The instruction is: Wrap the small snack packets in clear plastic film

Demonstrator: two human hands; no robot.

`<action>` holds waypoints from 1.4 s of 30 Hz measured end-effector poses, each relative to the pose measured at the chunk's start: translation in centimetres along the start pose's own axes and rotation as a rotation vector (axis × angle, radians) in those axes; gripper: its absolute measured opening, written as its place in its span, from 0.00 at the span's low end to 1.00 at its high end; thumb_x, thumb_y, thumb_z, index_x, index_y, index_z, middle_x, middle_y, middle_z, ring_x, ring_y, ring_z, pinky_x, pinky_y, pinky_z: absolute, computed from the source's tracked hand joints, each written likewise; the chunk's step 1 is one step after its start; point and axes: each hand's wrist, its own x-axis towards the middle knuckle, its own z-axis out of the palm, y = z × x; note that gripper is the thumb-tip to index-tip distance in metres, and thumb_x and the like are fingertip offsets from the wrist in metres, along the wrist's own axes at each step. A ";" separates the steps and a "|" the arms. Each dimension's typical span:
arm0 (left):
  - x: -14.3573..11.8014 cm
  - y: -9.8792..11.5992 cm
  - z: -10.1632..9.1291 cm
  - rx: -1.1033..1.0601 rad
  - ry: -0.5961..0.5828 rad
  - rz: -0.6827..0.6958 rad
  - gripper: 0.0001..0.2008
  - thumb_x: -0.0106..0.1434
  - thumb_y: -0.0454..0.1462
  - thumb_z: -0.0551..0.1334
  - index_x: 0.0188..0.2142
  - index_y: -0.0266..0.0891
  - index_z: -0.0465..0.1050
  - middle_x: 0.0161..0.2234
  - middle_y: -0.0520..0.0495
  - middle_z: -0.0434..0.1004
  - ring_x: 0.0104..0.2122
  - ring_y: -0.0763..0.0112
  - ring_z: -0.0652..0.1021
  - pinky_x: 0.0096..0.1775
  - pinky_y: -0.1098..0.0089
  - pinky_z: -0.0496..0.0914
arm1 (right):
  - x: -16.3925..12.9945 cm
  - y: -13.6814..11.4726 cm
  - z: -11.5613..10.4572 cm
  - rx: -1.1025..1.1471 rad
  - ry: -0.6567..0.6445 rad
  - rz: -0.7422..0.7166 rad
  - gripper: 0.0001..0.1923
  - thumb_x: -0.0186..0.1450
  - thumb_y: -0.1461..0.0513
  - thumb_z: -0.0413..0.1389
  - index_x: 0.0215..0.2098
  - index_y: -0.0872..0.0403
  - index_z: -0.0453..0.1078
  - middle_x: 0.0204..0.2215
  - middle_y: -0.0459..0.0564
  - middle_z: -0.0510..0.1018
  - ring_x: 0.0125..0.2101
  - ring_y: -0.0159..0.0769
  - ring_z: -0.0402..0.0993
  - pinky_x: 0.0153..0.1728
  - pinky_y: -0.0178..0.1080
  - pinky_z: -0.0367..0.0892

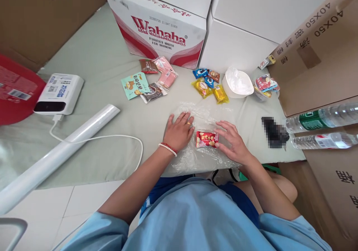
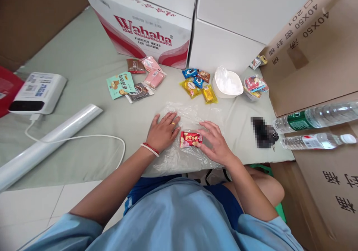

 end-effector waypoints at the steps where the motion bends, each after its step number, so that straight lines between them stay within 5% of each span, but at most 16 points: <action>1: 0.0 0.0 0.0 -0.001 0.003 0.000 0.25 0.76 0.43 0.48 0.67 0.42 0.66 0.71 0.40 0.61 0.71 0.56 0.62 0.70 0.40 0.47 | 0.6 -0.6 0.0 -0.032 -0.020 0.008 0.26 0.72 0.53 0.57 0.67 0.47 0.65 0.66 0.58 0.68 0.70 0.51 0.56 0.67 0.61 0.59; 4: 0.0 0.0 -0.1 -0.007 0.008 0.006 0.25 0.76 0.43 0.48 0.66 0.41 0.67 0.71 0.40 0.61 0.70 0.55 0.62 0.69 0.40 0.48 | 2.3 -2.3 0.9 -0.190 -0.182 0.022 0.33 0.70 0.50 0.59 0.69 0.52 0.62 0.67 0.60 0.66 0.71 0.55 0.52 0.69 0.64 0.52; 9: -0.2 0.1 0.1 -0.015 0.026 0.008 0.25 0.76 0.43 0.48 0.67 0.42 0.66 0.71 0.41 0.61 0.71 0.56 0.62 0.70 0.40 0.48 | 2.8 -2.6 3.1 -0.393 -0.364 0.141 0.32 0.69 0.62 0.59 0.70 0.54 0.61 0.64 0.64 0.71 0.70 0.57 0.54 0.68 0.67 0.48; 18: -0.3 0.0 0.6 -0.006 0.031 -0.004 0.27 0.77 0.45 0.45 0.70 0.41 0.60 0.73 0.41 0.56 0.72 0.56 0.59 0.70 0.39 0.45 | 3.4 0.1 1.5 -0.319 -0.195 0.124 0.32 0.69 0.62 0.58 0.70 0.54 0.60 0.60 0.63 0.73 0.66 0.55 0.60 0.65 0.59 0.58; 23: -0.2 0.1 0.5 0.002 0.025 -0.017 0.27 0.77 0.43 0.43 0.70 0.41 0.61 0.73 0.41 0.56 0.72 0.56 0.59 0.69 0.40 0.46 | 5.2 0.0 3.1 -0.331 -0.294 0.171 0.32 0.70 0.60 0.58 0.70 0.54 0.60 0.62 0.64 0.70 0.68 0.57 0.56 0.67 0.64 0.52; 29: -0.3 0.0 0.5 -0.005 0.031 -0.017 0.27 0.77 0.43 0.43 0.71 0.41 0.60 0.73 0.41 0.56 0.72 0.57 0.59 0.70 0.40 0.46 | 5.0 -0.1 2.9 -0.240 -0.322 0.150 0.44 0.69 0.46 0.59 0.75 0.51 0.50 0.71 0.61 0.60 0.72 0.57 0.47 0.69 0.67 0.47; 34: -0.2 -0.2 0.3 -0.019 0.023 -0.036 0.27 0.77 0.44 0.43 0.71 0.43 0.59 0.73 0.42 0.56 0.72 0.57 0.60 0.70 0.41 0.47 | 4.5 0.3 2.6 -0.295 -0.331 0.160 0.30 0.73 0.55 0.54 0.72 0.50 0.58 0.68 0.59 0.66 0.73 0.55 0.47 0.68 0.69 0.46; 42: 0.3 -0.5 -0.1 -0.038 -0.013 -0.073 0.27 0.76 0.44 0.46 0.70 0.43 0.60 0.74 0.41 0.55 0.72 0.56 0.60 0.70 0.43 0.51 | 4.3 0.5 3.6 -0.334 -0.275 0.142 0.33 0.73 0.55 0.56 0.73 0.49 0.56 0.68 0.60 0.64 0.73 0.55 0.47 0.69 0.71 0.42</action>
